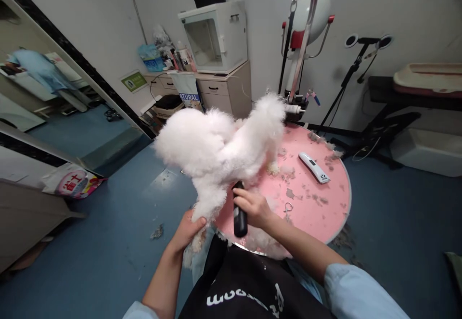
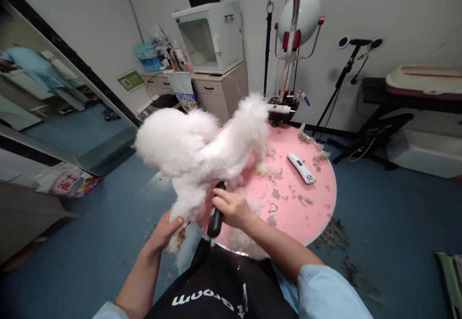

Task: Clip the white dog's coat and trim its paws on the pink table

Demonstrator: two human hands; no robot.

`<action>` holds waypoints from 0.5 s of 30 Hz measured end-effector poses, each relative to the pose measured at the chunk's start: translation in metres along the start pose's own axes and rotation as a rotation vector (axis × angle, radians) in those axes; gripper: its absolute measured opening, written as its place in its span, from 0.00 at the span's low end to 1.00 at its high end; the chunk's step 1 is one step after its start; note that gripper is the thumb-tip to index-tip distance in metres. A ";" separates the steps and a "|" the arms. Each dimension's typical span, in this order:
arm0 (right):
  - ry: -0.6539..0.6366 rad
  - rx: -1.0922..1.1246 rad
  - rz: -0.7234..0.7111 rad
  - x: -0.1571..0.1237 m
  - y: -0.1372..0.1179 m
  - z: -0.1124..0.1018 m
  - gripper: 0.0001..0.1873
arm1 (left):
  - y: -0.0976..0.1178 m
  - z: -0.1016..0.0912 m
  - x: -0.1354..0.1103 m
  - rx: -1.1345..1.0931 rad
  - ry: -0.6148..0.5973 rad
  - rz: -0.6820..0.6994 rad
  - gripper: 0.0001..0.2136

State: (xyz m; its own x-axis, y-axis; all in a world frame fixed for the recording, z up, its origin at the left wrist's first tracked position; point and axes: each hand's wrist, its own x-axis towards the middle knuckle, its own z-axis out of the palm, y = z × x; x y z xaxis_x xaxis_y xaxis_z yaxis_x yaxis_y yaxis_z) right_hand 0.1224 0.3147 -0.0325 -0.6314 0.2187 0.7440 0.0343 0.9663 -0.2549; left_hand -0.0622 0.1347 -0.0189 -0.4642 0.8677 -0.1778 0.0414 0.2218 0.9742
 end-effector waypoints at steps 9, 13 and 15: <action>0.004 0.034 0.111 0.013 0.038 -0.005 0.13 | 0.016 0.006 -0.003 -0.042 0.070 -0.039 0.31; 0.022 0.061 0.133 -0.001 0.045 -0.012 0.15 | 0.021 0.007 -0.002 -0.067 0.098 -0.018 0.30; 0.006 0.133 0.027 -0.001 0.028 -0.021 0.13 | 0.019 0.008 -0.002 -0.073 0.107 -0.014 0.30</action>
State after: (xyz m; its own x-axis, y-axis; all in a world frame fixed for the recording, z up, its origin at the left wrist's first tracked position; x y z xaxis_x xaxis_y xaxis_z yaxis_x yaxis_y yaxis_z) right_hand 0.1402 0.3444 -0.0275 -0.6273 0.2456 0.7390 -0.0521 0.9336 -0.3545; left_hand -0.0531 0.1409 -0.0009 -0.5559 0.8117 -0.1793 -0.0285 0.1970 0.9800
